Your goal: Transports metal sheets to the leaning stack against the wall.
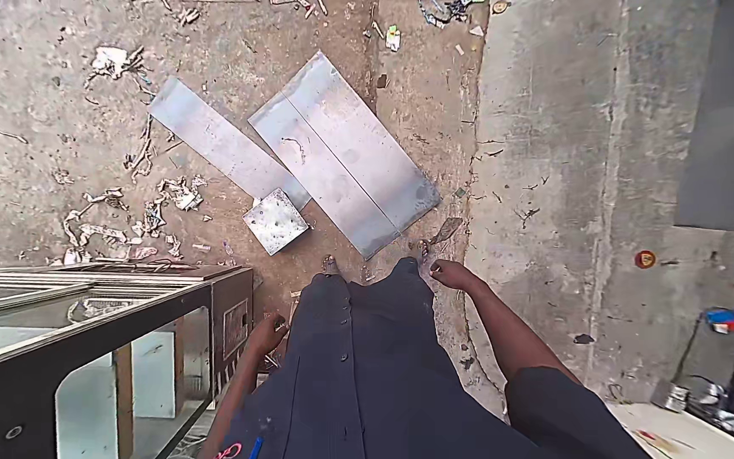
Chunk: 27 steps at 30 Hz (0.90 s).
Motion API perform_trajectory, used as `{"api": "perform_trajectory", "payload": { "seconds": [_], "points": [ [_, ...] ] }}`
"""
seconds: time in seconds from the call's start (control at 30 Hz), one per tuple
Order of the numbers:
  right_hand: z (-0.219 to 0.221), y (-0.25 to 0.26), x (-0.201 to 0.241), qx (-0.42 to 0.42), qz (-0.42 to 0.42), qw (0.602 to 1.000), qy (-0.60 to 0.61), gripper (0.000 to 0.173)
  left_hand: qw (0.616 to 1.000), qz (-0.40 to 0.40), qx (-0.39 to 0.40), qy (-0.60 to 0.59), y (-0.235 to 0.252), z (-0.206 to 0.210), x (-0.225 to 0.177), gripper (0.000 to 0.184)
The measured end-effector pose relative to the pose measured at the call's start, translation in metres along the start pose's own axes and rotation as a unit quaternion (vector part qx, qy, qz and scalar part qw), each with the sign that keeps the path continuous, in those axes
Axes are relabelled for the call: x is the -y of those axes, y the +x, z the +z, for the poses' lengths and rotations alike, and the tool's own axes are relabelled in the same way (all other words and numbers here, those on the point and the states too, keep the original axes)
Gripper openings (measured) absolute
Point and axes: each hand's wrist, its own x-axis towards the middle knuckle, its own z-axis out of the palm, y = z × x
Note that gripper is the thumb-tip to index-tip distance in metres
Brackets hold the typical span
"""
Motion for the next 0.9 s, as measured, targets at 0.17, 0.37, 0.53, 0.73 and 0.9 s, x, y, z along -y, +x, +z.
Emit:
{"api": "perform_trajectory", "payload": {
  "seconds": [0.17,0.37,0.53,0.73,0.9],
  "points": [
    [-0.039,0.040,-0.096,0.014,0.016,0.999,0.028,0.040,0.999,-0.049,0.023,0.001,0.023,0.006,-0.074,0.043],
    [-0.084,0.113,-0.214,-0.029,0.053,0.987,0.147,0.038,0.998,-0.045,0.034,-0.012,0.021,0.035,-0.210,0.038],
    [-0.087,0.186,-0.263,-0.037,0.143,0.916,0.373,0.039,0.997,-0.053,-0.019,0.053,0.024,0.037,-0.299,0.033],
    [-0.037,0.356,-0.295,-0.009,0.156,0.882,0.444,0.039,0.996,-0.029,-0.023,0.076,0.103,0.044,-0.329,0.037],
    [0.026,0.509,-0.301,-0.030,0.178,0.821,0.542,0.044,0.993,-0.043,0.080,0.078,0.166,0.039,-0.332,0.039]
  ]
}}
